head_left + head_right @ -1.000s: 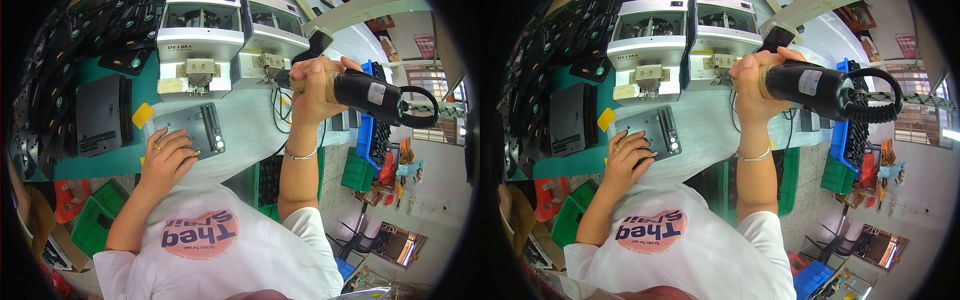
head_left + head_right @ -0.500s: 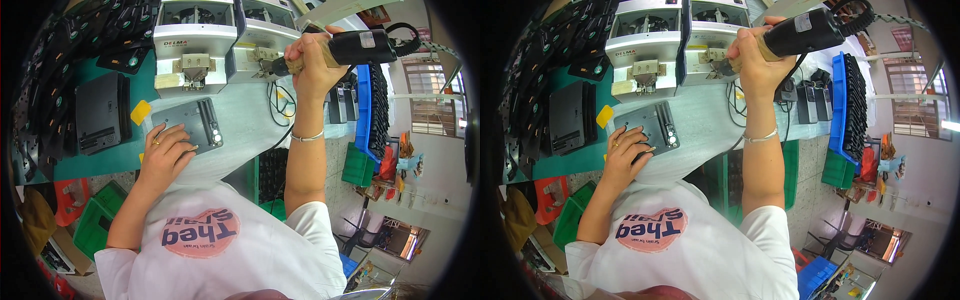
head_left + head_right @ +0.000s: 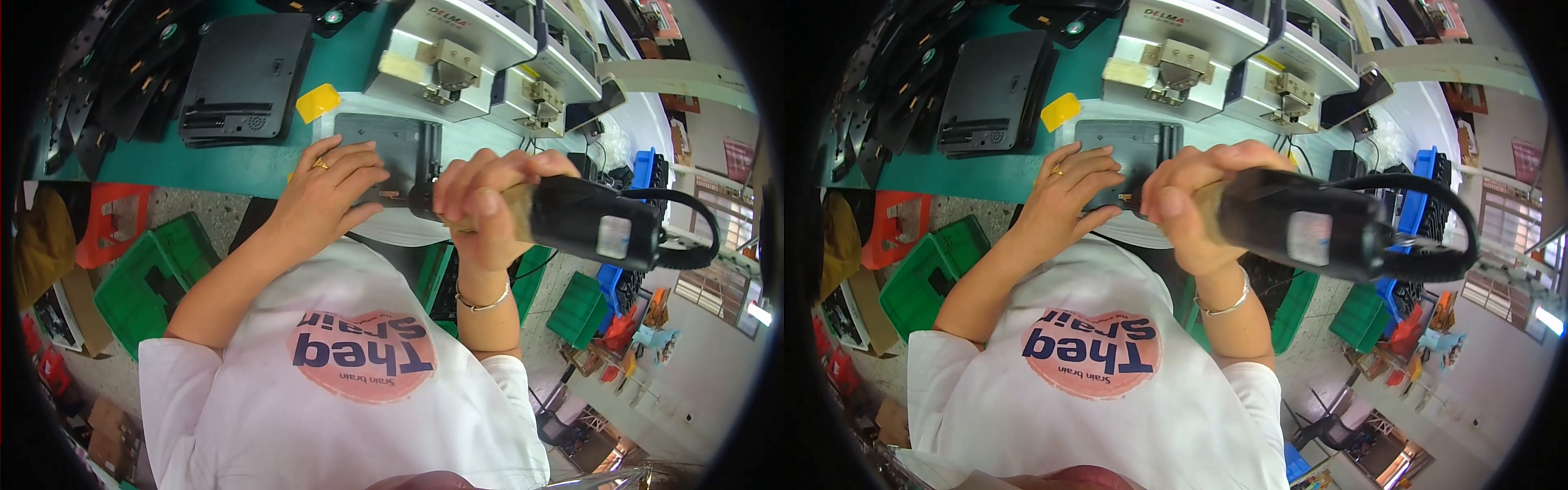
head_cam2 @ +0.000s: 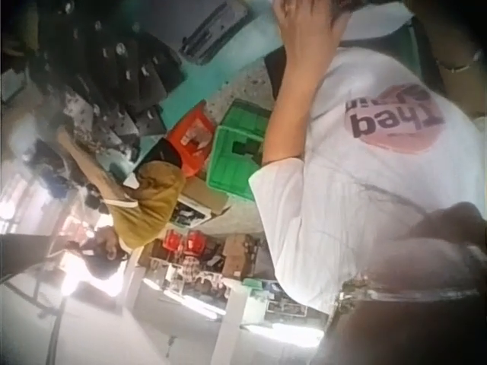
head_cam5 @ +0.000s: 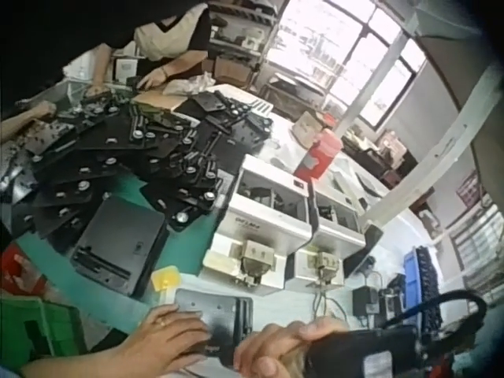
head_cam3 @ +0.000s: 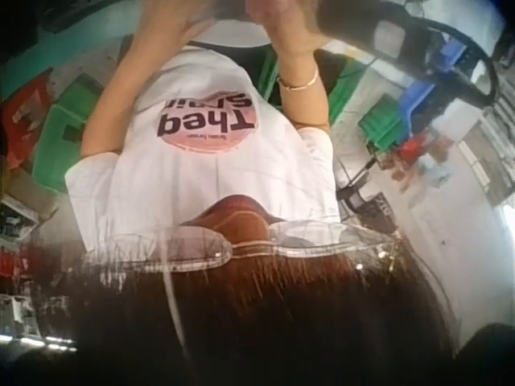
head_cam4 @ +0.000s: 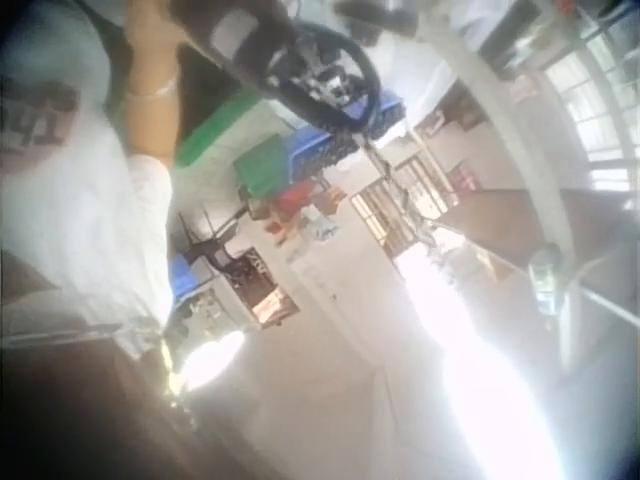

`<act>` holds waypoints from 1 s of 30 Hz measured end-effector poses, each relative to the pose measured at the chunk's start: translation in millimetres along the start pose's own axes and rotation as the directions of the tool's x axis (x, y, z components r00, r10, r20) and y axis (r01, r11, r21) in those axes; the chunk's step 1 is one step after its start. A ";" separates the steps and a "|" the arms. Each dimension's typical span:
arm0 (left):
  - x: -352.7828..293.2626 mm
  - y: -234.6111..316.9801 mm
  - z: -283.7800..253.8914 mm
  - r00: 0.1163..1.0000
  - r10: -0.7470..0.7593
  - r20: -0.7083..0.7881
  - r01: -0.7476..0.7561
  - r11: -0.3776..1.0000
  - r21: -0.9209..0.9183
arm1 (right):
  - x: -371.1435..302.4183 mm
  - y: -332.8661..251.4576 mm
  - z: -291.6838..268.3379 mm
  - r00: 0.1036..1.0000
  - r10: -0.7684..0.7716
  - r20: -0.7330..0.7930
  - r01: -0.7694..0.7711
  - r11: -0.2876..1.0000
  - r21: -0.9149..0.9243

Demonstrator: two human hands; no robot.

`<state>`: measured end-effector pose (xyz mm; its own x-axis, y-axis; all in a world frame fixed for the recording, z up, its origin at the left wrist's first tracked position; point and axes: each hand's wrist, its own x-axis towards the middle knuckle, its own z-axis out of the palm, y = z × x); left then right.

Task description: The person assembles electronic components by driving screws into a plastic housing using an electric screwdriver.

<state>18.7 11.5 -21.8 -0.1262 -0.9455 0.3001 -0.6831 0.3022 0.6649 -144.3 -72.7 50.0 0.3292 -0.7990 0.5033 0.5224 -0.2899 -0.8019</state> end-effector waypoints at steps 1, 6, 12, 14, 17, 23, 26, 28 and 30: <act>-0.3 0.2 0.2 1.000 0.005 -0.003 -0.005 1.000 -0.008 | -3.2 4.3 1.8 1.000 0.007 0.006 -0.007 1.000 0.003; -3.2 -1.0 1.1 1.000 0.001 -0.022 -0.002 0.999 -0.033 | -10.7 18.1 7.1 0.995 -0.008 0.097 0.022 0.989 -0.149; -4.1 -1.4 2.4 0.998 0.016 -0.064 -0.018 0.999 -0.029 | -12.1 22.6 7.6 0.993 -0.011 0.116 0.033 0.982 -0.184; -3.7 -1.4 2.4 0.998 0.010 -0.055 -0.012 0.999 -0.037 | -11.9 22.8 8.2 0.993 -0.010 0.115 0.030 0.985 -0.171; -3.3 -1.8 3.2 0.998 0.006 -0.057 -0.008 0.999 -0.036 | -12.0 22.2 8.4 0.991 0.001 0.135 0.028 0.977 -0.213; -3.3 -3.5 3.9 0.999 -0.005 -0.051 0.003 0.999 -0.046 | -10.2 21.5 24.1 0.999 0.031 0.035 -0.012 0.900 -0.436; -4.7 -4.7 4.7 0.999 -0.008 -0.053 0.004 0.998 -0.069 | -12.0 24.0 22.9 0.995 0.062 0.083 -0.013 0.871 -0.492; -4.9 -4.8 5.3 0.998 -0.015 -0.059 0.010 0.997 -0.079 | -21.3 29.1 16.4 0.992 -0.036 0.124 0.090 0.881 -0.464; -5.1 -4.1 5.6 0.998 -0.017 -0.059 0.011 0.996 -0.090 | -21.7 28.9 20.4 0.991 -0.038 0.128 0.092 0.890 -0.447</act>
<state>18.1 14.3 -29.9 -0.0716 -0.9416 0.3289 -0.6167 0.3010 0.7274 -120.3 -53.0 22.5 0.4071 -0.7133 0.5705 0.1439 -0.5667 -0.8113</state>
